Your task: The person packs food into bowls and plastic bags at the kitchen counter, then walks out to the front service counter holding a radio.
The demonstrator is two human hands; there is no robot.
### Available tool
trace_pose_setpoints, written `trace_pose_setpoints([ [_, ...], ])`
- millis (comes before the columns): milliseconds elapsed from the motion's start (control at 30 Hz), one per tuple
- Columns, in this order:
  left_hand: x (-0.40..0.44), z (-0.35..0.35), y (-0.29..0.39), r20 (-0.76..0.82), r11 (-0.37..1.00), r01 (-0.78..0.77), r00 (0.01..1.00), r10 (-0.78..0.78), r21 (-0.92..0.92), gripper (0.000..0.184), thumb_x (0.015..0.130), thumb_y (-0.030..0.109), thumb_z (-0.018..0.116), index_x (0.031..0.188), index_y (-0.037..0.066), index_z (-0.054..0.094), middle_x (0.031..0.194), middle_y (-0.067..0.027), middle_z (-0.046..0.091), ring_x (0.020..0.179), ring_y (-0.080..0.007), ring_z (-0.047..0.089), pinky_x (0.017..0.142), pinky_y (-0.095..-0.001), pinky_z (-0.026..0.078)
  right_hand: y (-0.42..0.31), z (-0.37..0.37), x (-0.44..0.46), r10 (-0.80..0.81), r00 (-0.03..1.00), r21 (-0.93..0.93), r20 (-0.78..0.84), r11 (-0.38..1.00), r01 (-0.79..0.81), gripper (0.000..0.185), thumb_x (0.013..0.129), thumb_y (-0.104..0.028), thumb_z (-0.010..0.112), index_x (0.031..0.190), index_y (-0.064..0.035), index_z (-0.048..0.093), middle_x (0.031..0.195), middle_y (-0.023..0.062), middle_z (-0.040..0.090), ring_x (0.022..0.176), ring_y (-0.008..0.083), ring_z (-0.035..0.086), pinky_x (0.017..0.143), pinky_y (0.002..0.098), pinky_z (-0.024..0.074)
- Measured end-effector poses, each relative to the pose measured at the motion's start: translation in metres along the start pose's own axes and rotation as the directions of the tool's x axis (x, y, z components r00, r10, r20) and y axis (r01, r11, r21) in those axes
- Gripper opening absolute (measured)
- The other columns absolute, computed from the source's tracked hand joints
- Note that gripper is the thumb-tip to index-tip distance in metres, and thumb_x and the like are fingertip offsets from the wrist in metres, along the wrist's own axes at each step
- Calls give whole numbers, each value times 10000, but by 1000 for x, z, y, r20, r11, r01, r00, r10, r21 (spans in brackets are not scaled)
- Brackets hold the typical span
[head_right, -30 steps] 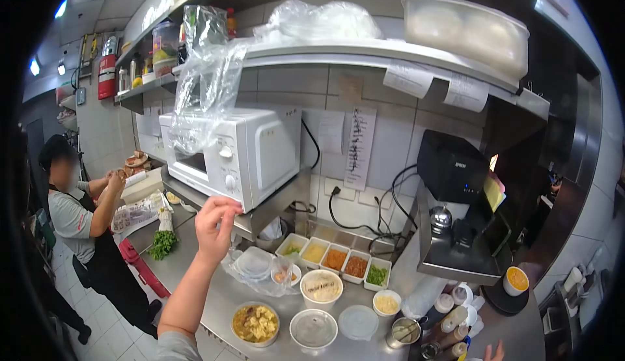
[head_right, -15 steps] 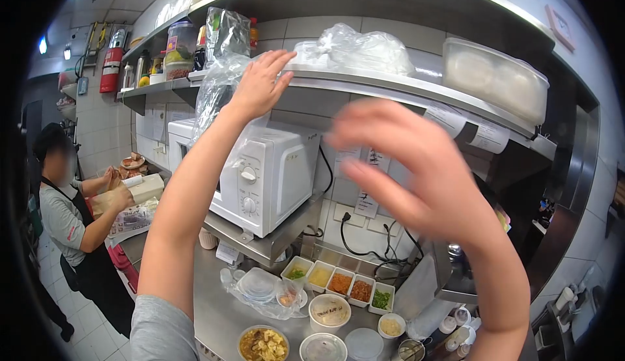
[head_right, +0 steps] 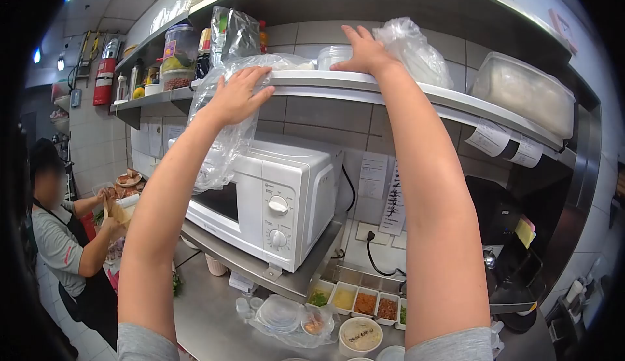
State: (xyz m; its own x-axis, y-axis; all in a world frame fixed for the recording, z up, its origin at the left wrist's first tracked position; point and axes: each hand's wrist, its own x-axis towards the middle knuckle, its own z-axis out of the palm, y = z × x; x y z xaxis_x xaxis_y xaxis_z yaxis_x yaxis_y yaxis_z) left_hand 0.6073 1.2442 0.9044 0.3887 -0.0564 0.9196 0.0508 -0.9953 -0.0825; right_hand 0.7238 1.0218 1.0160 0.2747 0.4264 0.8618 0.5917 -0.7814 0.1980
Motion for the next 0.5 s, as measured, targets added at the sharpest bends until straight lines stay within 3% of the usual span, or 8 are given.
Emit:
trace_pose_setpoints([
  [33, 1, -2, 0, 31, 998, 28, 999, -26, -51, 497, 865, 395, 444, 1282, 127, 404, 1319, -79, 387, 1261, -262, 311, 1019, -598, 165, 1, 1, 1, -28, 998, -70, 56, 997, 32, 927, 641, -432, 713, 1382, -144, 236, 1419, 109, 257, 1288, 429, 177, 1035, 473, 270],
  [67, 3, -1, 3, 33, 998, 21, 999, -20, -53, 497, 865, 395, 444, 1282, 127, 404, 1319, -79, 387, 1261, -262, 311, 1019, -598, 165, 2, 4, 1, -18, 995, -65, 96, 998, 25, 855, 635, -422, 717, 1338, -137, 323, 1365, 137, 333, 1262, 390, 271, 1013, 443, 315],
  [133, 9, 0, 14, -236, 995, -78, 970, 59, -70, 454, 856, 377, 470, 1201, 84, 489, 1256, -105, 440, 1219, -273, 363, 1006, -564, 216, 4, 2, 9, -27, 989, -77, 147, 996, 39, 794, 639, -398, 720, 1301, -136, 368, 1304, 149, 389, 1217, 366, 339, 984, 425, 347],
  [200, 23, -3, 23, -325, 977, -179, 936, 132, -119, 412, 854, 348, 489, 1167, 80, 514, 1220, -110, 466, 1160, -291, 415, 982, -502, 270, 8, 2, 10, -39, 980, -90, 196, 994, 58, 733, 643, -375, 722, 1263, -136, 413, 1243, 160, 444, 1172, 342, 407, 955, 406, 380],
  [267, 40, -1, 33, -416, 947, -281, 888, 194, -157, 371, 852, 318, 507, 1132, 76, 538, 1184, -116, 491, 1100, -310, 467, 958, -439, 324, 11, 1, 3, -108, 988, 71, -106, 991, 116, 513, 694, -301, 701, 1130, -96, 523, 1103, 157, 515, 1031, 307, 511, 872, 387, 421],
  [367, 56, 6, 53, -410, 913, -307, 894, 180, -268, 356, 845, 286, 522, 1103, 42, 548, 1128, -150, 514, 1019, -331, 510, 888, -367, 390, 12, -4, 2, -89, 964, 194, -250, 971, 139, 312, 748, -185, 658, 1035, -85, 587, 1005, 132, 547, 1001, 310, 524, 831, 379, 445],
  [467, 67, 15, 73, -459, 785, -194, 879, -127, -589, 495, 864, 323, 507, 1152, -75, 452, 1104, -229, 516, 1057, -311, 508, 878, -373, 415, 5, -12, -7, -178, 879, 273, -442, 907, 321, 216, 770, -154, 635, 976, -92, 616, 958, 114, 553, 940, 292, 543, 773, 343, 465],
  [500, 72, 16, 77, -462, 786, -193, 877, -130, -587, 495, 864, 323, 507, 1152, -75, 452, 1104, -229, 516, 1057, -311, 508, 878, -373, 415, 2, -16, -11, -183, 878, 272, -443, 905, 326, 216, 770, -154, 635, 976, -92, 616, 958, 114, 553, 940, 292, 543, 773, 343, 465],
])
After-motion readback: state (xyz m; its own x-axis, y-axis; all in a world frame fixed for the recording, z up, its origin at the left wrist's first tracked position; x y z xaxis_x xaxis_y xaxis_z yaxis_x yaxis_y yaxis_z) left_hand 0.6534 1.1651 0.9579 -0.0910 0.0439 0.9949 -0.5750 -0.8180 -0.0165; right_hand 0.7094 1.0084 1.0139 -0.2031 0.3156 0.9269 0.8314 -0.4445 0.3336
